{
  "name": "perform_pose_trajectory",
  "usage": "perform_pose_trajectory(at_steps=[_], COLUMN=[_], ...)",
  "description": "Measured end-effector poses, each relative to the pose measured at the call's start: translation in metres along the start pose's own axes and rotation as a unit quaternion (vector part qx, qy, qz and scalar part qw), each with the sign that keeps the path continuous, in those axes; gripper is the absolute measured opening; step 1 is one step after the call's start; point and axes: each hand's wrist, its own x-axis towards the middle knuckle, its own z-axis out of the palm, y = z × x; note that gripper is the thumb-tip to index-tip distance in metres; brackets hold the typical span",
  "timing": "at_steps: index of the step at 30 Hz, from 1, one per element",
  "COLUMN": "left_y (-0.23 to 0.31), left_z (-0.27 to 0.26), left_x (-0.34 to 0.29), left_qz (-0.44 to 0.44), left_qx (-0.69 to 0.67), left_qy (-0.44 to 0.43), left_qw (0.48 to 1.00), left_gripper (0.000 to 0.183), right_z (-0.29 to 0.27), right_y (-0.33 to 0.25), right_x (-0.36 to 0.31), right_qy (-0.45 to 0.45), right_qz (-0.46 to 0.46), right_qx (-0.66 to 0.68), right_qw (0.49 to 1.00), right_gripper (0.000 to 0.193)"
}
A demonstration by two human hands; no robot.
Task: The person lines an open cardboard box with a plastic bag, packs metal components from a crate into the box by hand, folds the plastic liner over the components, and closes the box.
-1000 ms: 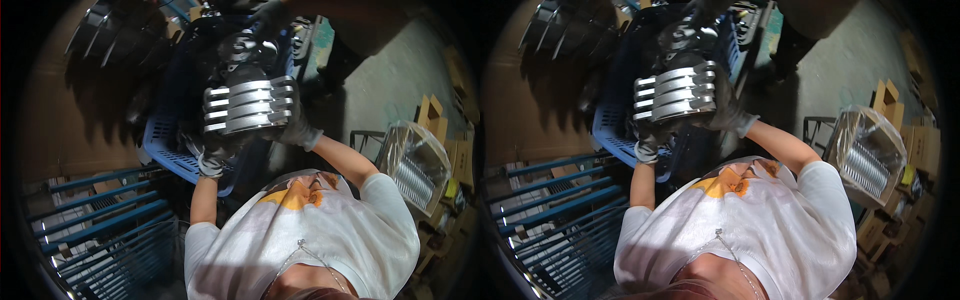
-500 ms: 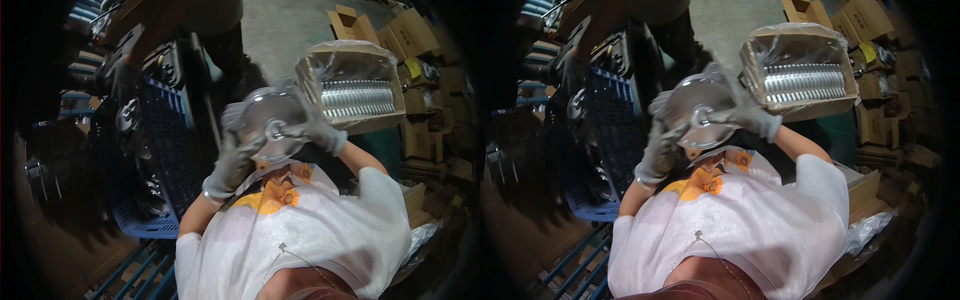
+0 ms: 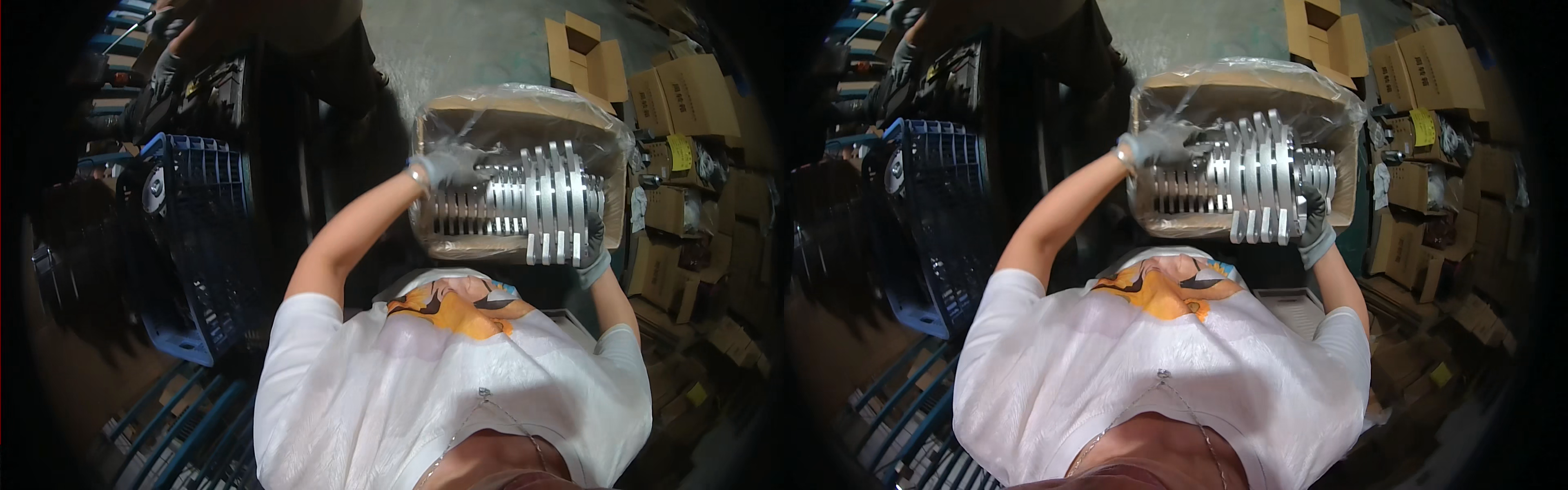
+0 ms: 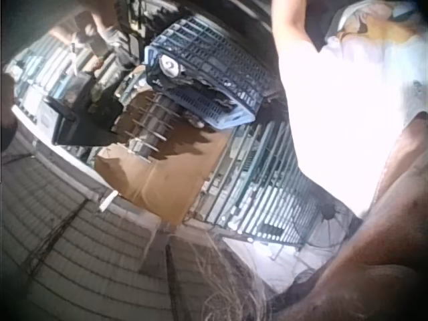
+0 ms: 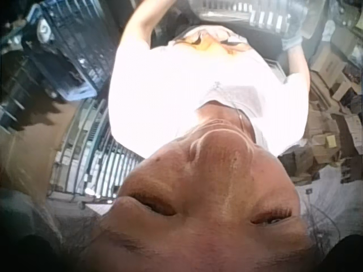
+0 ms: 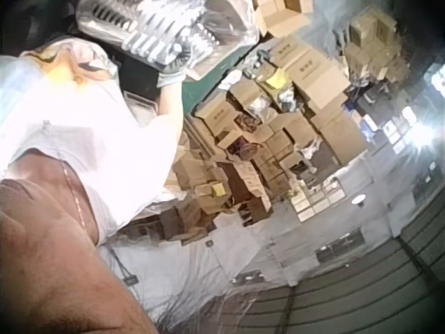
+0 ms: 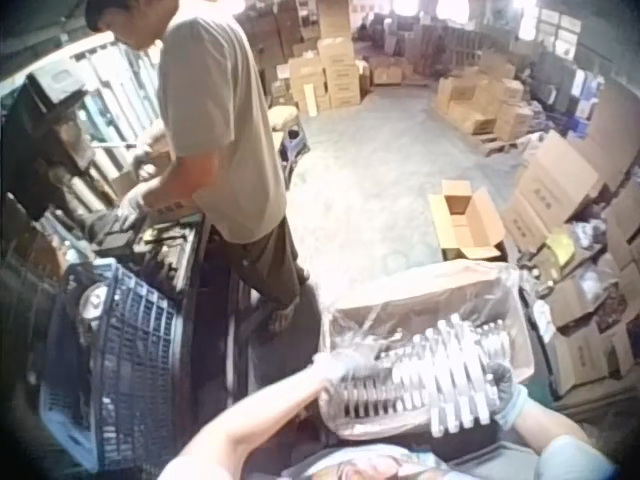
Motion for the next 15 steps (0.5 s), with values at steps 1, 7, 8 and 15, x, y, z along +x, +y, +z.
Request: perform_pose_trajectory(at_steps=[1,7,8,15], left_y=[-0.008,0.005,0.015,0.079], left_z=[0.009,-0.094,-0.089,0.008], left_x=[0.014,0.001,-0.003,-0.054], left_qz=[-0.002,0.010,-0.015,-0.099], left_qx=[0.135,0.153,-0.008,-0.470], left_qy=[-0.060,0.514,0.540,0.232], left_qw=[0.989,0.844,0.842,0.846], left_gripper=[0.061,0.039,0.038,0.065], right_z=[-0.008,-0.001,-0.014,0.017], right_y=[-0.011,-0.052,-0.058,-0.075], right_x=[0.005,0.043,0.057,0.136], right_qy=[0.007,0.002,0.022,0.001], right_qz=[0.015,0.115,0.103,0.283], right_qx=[0.011,-0.015,-0.018,-0.147], right_qw=[1.000,0.993,0.994,0.948], right_gripper=[0.042,0.035,0.034,0.044])
